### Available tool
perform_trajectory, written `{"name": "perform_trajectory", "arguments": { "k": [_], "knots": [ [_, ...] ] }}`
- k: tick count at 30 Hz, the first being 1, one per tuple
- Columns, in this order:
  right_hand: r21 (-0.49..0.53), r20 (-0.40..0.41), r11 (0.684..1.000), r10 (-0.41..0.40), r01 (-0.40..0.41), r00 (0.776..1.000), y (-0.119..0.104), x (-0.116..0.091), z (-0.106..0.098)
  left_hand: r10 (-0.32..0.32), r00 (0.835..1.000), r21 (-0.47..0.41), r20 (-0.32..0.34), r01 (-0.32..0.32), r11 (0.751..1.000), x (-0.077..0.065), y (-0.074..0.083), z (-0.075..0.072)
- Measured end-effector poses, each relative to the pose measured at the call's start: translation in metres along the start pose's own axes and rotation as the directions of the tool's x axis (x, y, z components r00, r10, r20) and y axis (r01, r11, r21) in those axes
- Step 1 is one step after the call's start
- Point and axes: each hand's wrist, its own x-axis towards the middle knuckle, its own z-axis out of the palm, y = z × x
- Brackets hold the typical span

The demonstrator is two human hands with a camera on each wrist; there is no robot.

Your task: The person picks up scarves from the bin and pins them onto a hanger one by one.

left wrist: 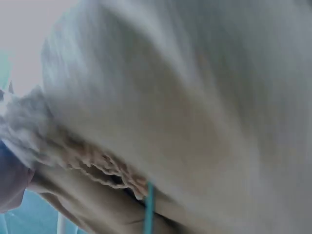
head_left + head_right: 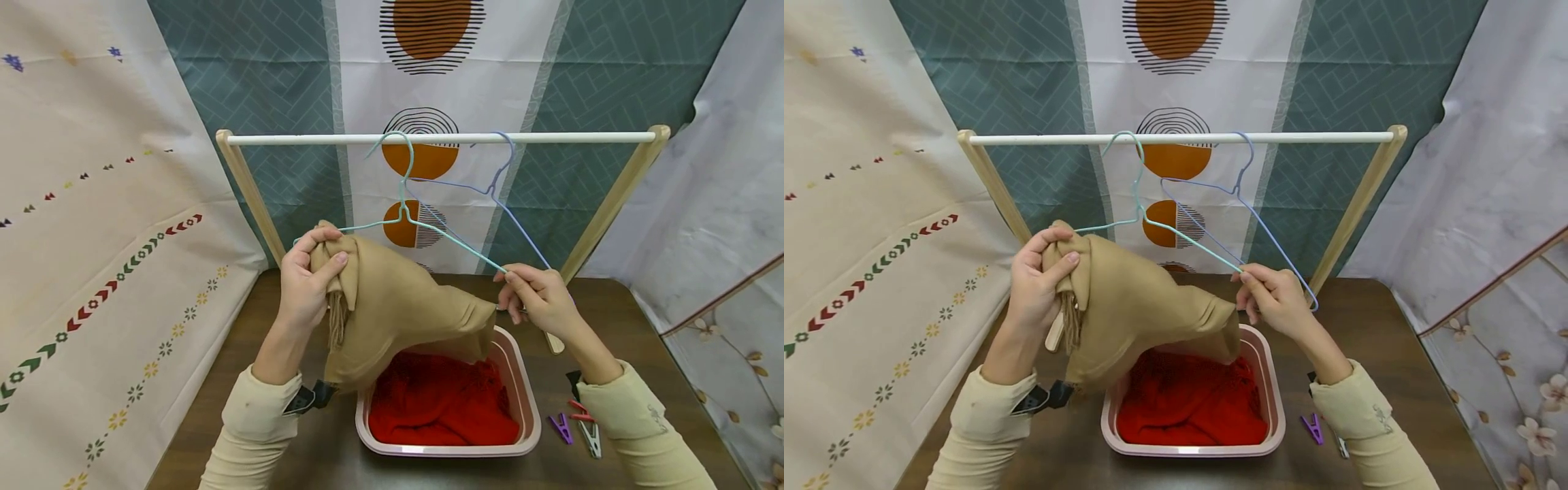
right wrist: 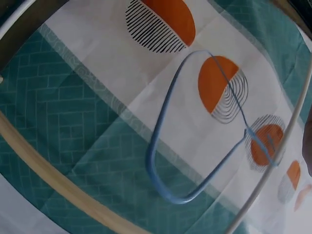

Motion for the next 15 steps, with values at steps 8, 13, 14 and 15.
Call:
{"name": "perform_trajectory", "arguments": {
  "k": [8,13,14,15],
  "knots": [
    [0.126,-0.123,0.992,0.019,-0.003,0.992,-0.007,0.003,-0.019,-0.024,1.000,0.199,-0.016,0.026,0.980,-0.029,-0.002,-0.020],
    [0.207,-0.143,0.978,-0.004,0.034,0.990,-0.012,0.008,-0.032,-0.074,0.997,0.236,0.019,0.067,0.969,-0.050,-0.010,-0.040],
    [0.218,-0.145,0.975,-0.006,0.038,0.989,-0.013,0.009,-0.034,-0.083,0.996,0.232,0.021,0.076,0.970,-0.053,-0.011,-0.044],
    [0.235,-0.146,0.971,-0.008,0.043,0.989,-0.014,0.010,-0.036,-0.095,0.995,0.227,0.020,0.088,0.970,-0.056,-0.012,-0.047]
  ]
}}
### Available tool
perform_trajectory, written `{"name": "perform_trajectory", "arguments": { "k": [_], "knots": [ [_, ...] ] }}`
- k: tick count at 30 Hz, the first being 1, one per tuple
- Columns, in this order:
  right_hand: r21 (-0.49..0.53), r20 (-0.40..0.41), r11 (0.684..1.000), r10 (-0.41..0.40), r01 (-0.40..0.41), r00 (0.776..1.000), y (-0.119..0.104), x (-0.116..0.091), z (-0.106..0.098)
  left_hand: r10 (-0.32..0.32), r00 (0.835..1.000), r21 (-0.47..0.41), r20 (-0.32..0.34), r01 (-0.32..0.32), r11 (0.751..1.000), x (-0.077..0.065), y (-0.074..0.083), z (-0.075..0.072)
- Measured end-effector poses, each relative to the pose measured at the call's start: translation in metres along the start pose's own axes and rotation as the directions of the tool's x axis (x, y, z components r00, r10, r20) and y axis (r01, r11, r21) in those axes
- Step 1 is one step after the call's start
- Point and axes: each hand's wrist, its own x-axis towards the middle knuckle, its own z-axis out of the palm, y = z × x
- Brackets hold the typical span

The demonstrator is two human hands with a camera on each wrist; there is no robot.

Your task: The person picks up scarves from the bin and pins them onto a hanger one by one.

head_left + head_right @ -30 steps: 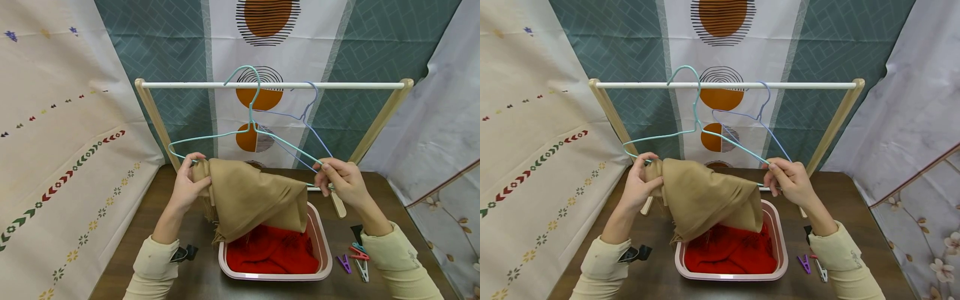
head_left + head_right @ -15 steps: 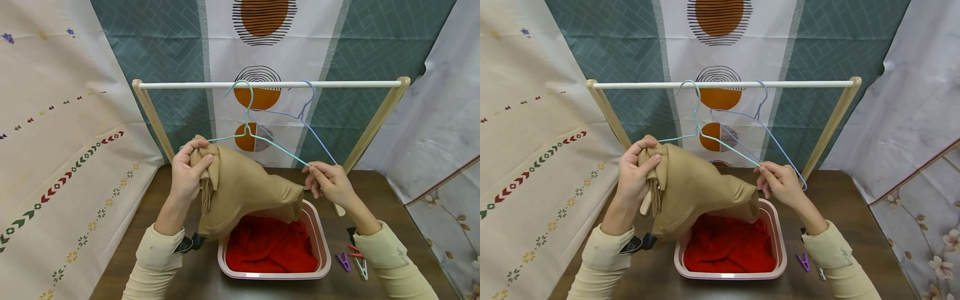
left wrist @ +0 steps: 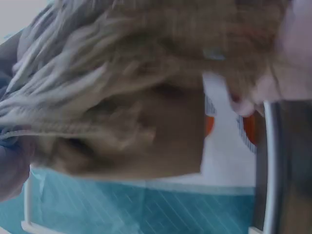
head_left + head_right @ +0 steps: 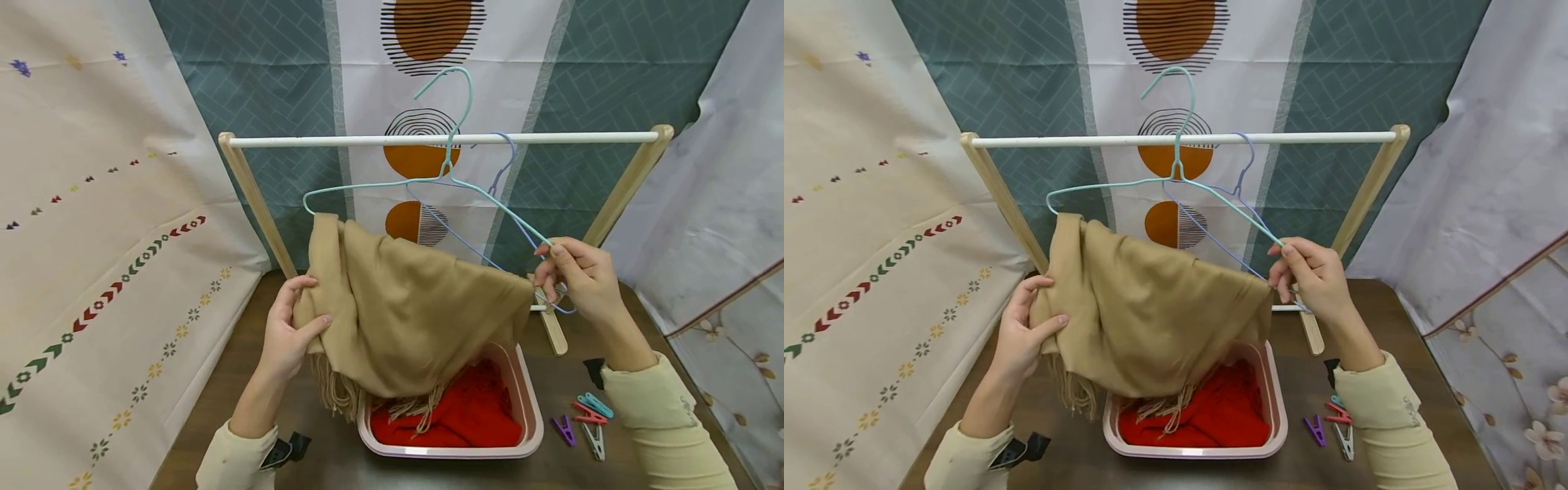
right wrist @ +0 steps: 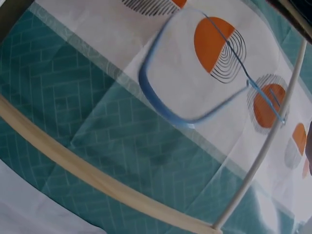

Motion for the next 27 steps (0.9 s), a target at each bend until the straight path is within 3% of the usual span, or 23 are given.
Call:
{"name": "perform_trajectory", "arguments": {
  "k": [5,8,10,14,19,23,27],
  "knots": [
    [0.080,0.017,0.997,-0.020,0.019,1.000,-0.006,0.006,-0.006,-0.122,0.992,0.037,0.039,0.121,0.992,-0.005,-0.012,-0.016],
    [0.115,0.046,0.992,-0.047,0.041,0.998,-0.009,0.009,-0.008,-0.158,0.984,0.083,0.080,0.151,0.985,-0.001,-0.015,-0.022],
    [0.135,0.067,0.990,-0.061,0.052,0.996,-0.010,0.011,-0.009,-0.128,0.987,0.086,0.101,0.119,0.989,0.004,-0.015,-0.024],
    [0.165,0.100,0.985,-0.074,0.057,0.992,-0.011,0.014,-0.008,-0.007,0.993,0.039,0.116,0.003,0.999,0.019,-0.009,-0.021],
    [0.169,0.117,0.985,-0.067,0.047,0.991,-0.013,0.016,-0.007,0.118,0.992,0.018,0.048,-0.119,0.993,0.037,-0.001,-0.012],
    [0.131,0.146,0.991,-0.061,0.042,0.987,-0.011,0.015,-0.007,0.180,0.984,0.082,0.003,-0.179,0.980,0.042,0.005,-0.005],
    [0.106,0.193,0.994,-0.045,0.025,0.980,-0.006,0.013,-0.005,0.199,0.978,0.058,0.063,-0.202,0.978,0.044,0.012,0.003]
  ]
}}
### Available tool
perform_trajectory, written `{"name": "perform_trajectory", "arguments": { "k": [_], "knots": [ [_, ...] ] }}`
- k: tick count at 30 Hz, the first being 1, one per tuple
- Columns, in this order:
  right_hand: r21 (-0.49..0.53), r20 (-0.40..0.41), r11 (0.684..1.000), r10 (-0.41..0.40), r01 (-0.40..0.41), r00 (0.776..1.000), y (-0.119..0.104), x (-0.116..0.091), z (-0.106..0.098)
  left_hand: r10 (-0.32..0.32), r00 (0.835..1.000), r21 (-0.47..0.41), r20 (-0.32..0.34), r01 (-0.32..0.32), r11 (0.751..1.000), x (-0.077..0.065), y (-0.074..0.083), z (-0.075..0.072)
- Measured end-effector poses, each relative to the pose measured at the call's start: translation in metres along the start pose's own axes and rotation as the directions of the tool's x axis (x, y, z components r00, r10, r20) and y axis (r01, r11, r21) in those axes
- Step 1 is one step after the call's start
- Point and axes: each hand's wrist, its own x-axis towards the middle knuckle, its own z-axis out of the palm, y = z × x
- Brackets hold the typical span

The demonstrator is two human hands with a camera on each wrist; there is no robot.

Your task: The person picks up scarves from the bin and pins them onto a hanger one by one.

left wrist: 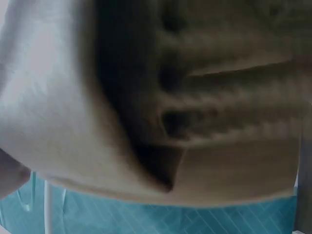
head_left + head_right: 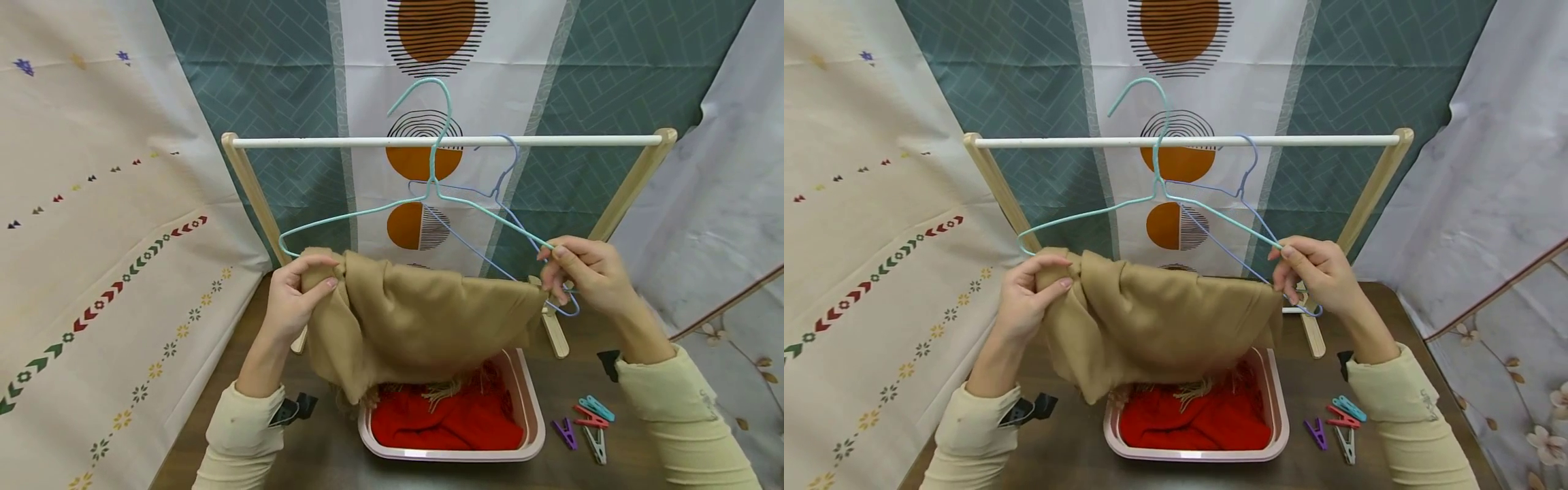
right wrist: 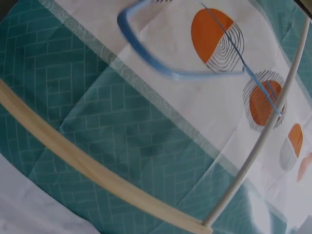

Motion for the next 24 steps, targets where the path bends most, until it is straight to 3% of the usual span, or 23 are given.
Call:
{"name": "perform_trajectory", "arguments": {
  "k": [6,9,14,16,18,20,24],
  "knots": [
    [0.050,0.086,0.999,0.008,-0.012,0.996,0.008,-0.001,0.007,0.037,0.996,-0.140,0.082,-0.025,0.990,0.011,0.008,0.012],
    [0.073,0.080,0.997,0.009,-0.015,0.997,0.008,-0.003,0.009,-0.025,0.999,-0.138,0.047,0.031,0.990,0.015,0.009,0.008],
    [0.057,0.053,0.998,-0.033,0.030,0.998,0.004,-0.006,0.008,-0.171,0.985,0.011,-0.036,0.171,0.985,0.015,0.010,-0.014],
    [0.047,0.053,0.998,-0.044,0.042,0.998,0.004,-0.007,0.007,-0.182,0.983,0.100,-0.040,0.185,0.978,0.014,0.012,-0.021],
    [0.054,0.044,0.998,-0.046,0.044,0.998,0.004,-0.007,0.008,-0.149,0.988,0.210,-0.044,0.155,0.965,0.014,0.014,-0.026],
    [0.070,0.022,0.996,-0.051,0.049,0.998,0.004,-0.007,0.008,-0.084,0.995,0.340,-0.051,0.097,0.935,0.013,0.015,-0.029],
    [0.106,-0.017,0.992,-0.072,0.073,0.997,0.004,-0.005,0.009,0.059,0.997,0.574,-0.044,-0.023,0.819,0.012,0.016,-0.031]
  ]
}}
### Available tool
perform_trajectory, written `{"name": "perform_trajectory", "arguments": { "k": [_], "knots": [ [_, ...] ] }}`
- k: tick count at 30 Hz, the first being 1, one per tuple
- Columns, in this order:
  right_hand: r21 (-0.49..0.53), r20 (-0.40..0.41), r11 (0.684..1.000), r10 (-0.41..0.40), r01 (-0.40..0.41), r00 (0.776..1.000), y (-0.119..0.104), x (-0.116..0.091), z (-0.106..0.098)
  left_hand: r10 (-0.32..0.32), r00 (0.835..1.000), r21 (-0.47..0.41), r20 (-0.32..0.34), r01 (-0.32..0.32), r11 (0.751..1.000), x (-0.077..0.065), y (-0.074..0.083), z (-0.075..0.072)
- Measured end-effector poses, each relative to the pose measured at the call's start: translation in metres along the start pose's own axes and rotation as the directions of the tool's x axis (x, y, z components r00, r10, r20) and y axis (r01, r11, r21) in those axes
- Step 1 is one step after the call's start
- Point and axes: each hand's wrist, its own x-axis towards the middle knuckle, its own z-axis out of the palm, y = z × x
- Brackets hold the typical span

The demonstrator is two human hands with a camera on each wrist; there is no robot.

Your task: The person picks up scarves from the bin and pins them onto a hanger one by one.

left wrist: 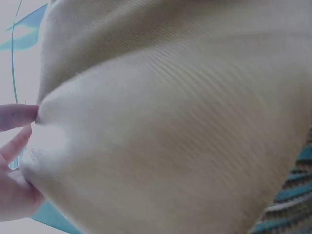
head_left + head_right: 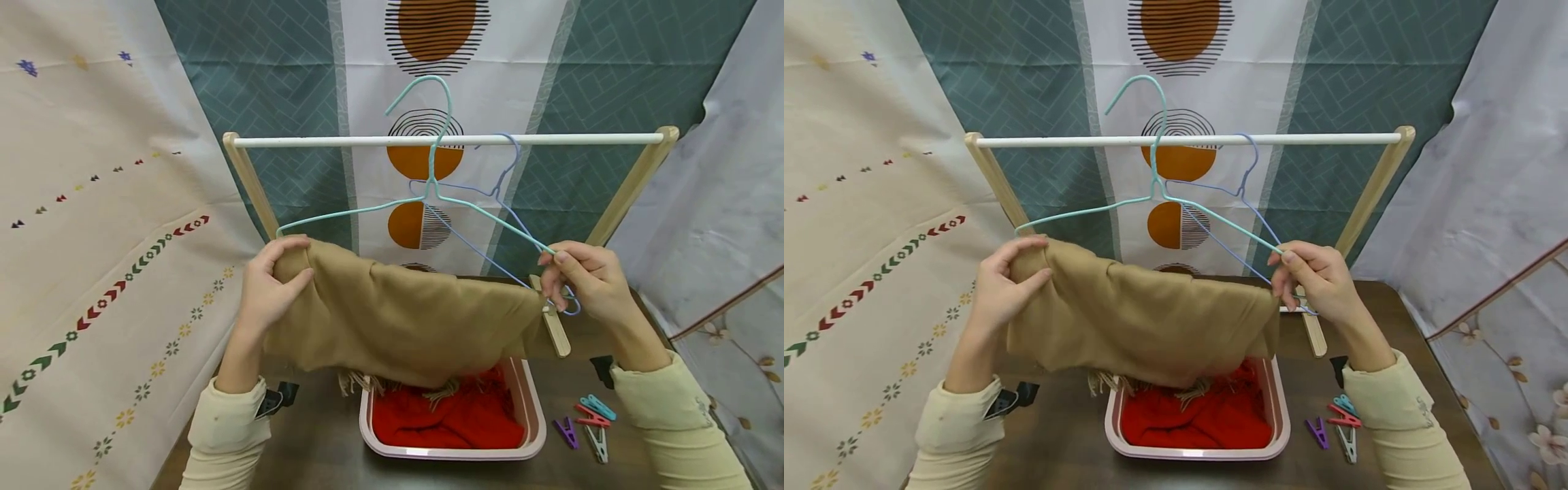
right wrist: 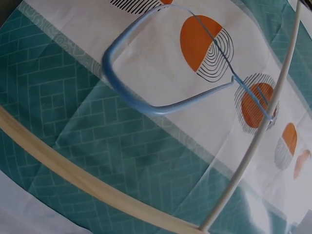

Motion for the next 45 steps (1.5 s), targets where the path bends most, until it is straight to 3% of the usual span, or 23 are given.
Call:
{"name": "perform_trajectory", "arguments": {
  "k": [3,7,12,15,19,21,29,36,38,41,45],
  "knots": [
    [0.004,-0.002,1.000,-0.013,0.013,1.000,0.001,0.003,0.002,0.092,0.994,0.140,-0.064,-0.083,0.987,-0.002,-0.001,0.001],
    [0.011,-0.021,1.000,-0.011,0.011,1.000,0.000,0.008,0.004,0.203,0.959,0.241,-0.199,-0.153,0.958,-0.003,-0.001,0.006],
    [0.036,-0.047,0.999,-0.025,0.027,0.999,-0.002,0.014,0.003,0.280,0.910,0.319,-0.305,-0.179,0.931,-0.005,0.000,0.007],
    [0.041,-0.054,0.999,-0.032,0.034,0.998,-0.003,0.017,0.004,0.290,0.901,0.344,-0.321,-0.175,0.923,-0.007,0.001,0.005],
    [0.020,-0.041,1.000,-0.023,0.024,0.999,-0.004,0.017,0.005,0.310,0.899,0.366,-0.309,-0.188,0.911,-0.012,0.003,0.009],
    [0.001,-0.024,1.000,-0.019,0.019,1.000,-0.003,0.017,0.005,0.344,0.888,0.378,-0.305,-0.218,0.900,-0.016,0.006,0.015],
    [-0.013,0.031,0.999,-0.045,0.045,0.999,0.003,0.015,0.007,0.529,0.817,0.356,-0.230,-0.435,0.827,-0.027,0.018,0.053],
    [-0.020,0.023,0.998,-0.051,0.052,0.998,0.005,0.014,0.009,0.599,0.771,0.356,-0.214,-0.510,0.783,-0.039,0.029,0.087],
    [-0.021,0.020,0.999,-0.044,0.044,0.999,0.006,0.014,0.010,0.604,0.768,0.375,-0.212,-0.507,0.776,-0.043,0.033,0.097],
    [-0.023,0.016,0.999,-0.031,0.032,0.999,0.006,0.014,0.012,0.603,0.779,0.390,-0.174,-0.507,0.768,-0.047,0.040,0.110],
    [-0.025,0.020,1.000,-0.016,0.017,1.000,0.007,0.014,0.014,0.586,0.810,0.377,-0.007,-0.541,0.752,-0.043,0.047,0.118]
  ]
}}
